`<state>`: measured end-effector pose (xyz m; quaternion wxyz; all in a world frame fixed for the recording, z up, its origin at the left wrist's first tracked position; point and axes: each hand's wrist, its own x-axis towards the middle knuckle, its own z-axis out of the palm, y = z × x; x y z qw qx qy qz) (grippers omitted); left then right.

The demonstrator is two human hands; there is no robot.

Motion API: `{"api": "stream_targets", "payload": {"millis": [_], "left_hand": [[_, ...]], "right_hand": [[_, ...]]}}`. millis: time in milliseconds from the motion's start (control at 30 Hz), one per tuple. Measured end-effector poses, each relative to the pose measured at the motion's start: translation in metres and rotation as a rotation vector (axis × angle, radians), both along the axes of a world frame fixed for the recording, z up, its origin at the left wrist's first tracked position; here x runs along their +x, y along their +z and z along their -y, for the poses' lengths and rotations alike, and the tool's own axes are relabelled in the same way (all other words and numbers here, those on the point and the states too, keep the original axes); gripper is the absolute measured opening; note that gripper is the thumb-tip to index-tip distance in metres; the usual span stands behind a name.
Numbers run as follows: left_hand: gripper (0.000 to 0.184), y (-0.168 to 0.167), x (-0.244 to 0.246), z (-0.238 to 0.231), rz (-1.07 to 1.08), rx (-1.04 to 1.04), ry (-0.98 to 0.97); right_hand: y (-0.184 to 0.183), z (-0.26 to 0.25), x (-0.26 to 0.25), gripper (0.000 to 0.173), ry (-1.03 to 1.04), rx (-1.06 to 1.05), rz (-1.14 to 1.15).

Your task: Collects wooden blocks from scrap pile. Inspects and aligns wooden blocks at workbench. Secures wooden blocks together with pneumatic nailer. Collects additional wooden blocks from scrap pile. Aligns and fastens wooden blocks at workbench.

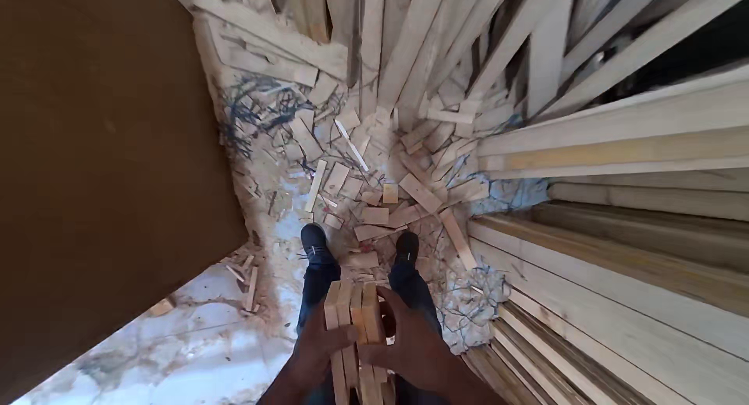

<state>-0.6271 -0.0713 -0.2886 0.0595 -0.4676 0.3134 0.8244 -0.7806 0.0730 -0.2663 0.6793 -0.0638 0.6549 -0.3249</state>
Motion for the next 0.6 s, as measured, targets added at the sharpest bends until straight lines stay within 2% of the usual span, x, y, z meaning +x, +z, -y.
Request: {"api": "stream_targets", "payload": {"millis": [67,133,200,233,300,333,400,500,600], "left_hand": [[0.083,-0.084,-0.007,-0.002,0.034,0.041,0.056],[0.073,-0.154,-0.007,-0.012,0.074,0.1,0.161],[0.046,-0.206,0.002,-0.028,-0.003,0.19,0.27],[0.034,-0.223,0.009,-0.037,-0.083,0.226,0.297],[0.026,-0.244,0.019,-0.058,-0.199,0.298,0.303],[0.025,-0.25,0.019,-0.067,-0.186,0.324,0.284],[0.025,-0.261,0.005,-0.079,-0.174,0.379,0.186],[0.033,-0.265,-0.019,-0.08,-0.295,0.462,0.03],[0.065,-0.286,-0.002,-0.088,-0.451,0.461,-0.073]], "right_hand": [[-0.089,-0.002,-0.013,0.096,-0.063,0.001,0.011],[-0.177,-0.008,-0.026,0.076,-0.181,0.025,0.02],[-0.266,-0.016,-0.033,0.066,-0.227,0.106,-0.039],[-0.306,-0.018,-0.036,0.067,-0.18,0.191,-0.105],[-0.372,-0.015,-0.042,0.078,0.022,0.409,-0.236],[-0.401,-0.015,-0.043,0.084,0.137,0.481,-0.271],[-0.45,-0.024,-0.042,0.09,0.278,0.54,-0.291],[-0.489,-0.036,-0.032,0.093,0.378,0.593,-0.267],[-0.508,-0.047,-0.03,0.094,0.415,0.617,-0.291]]}}
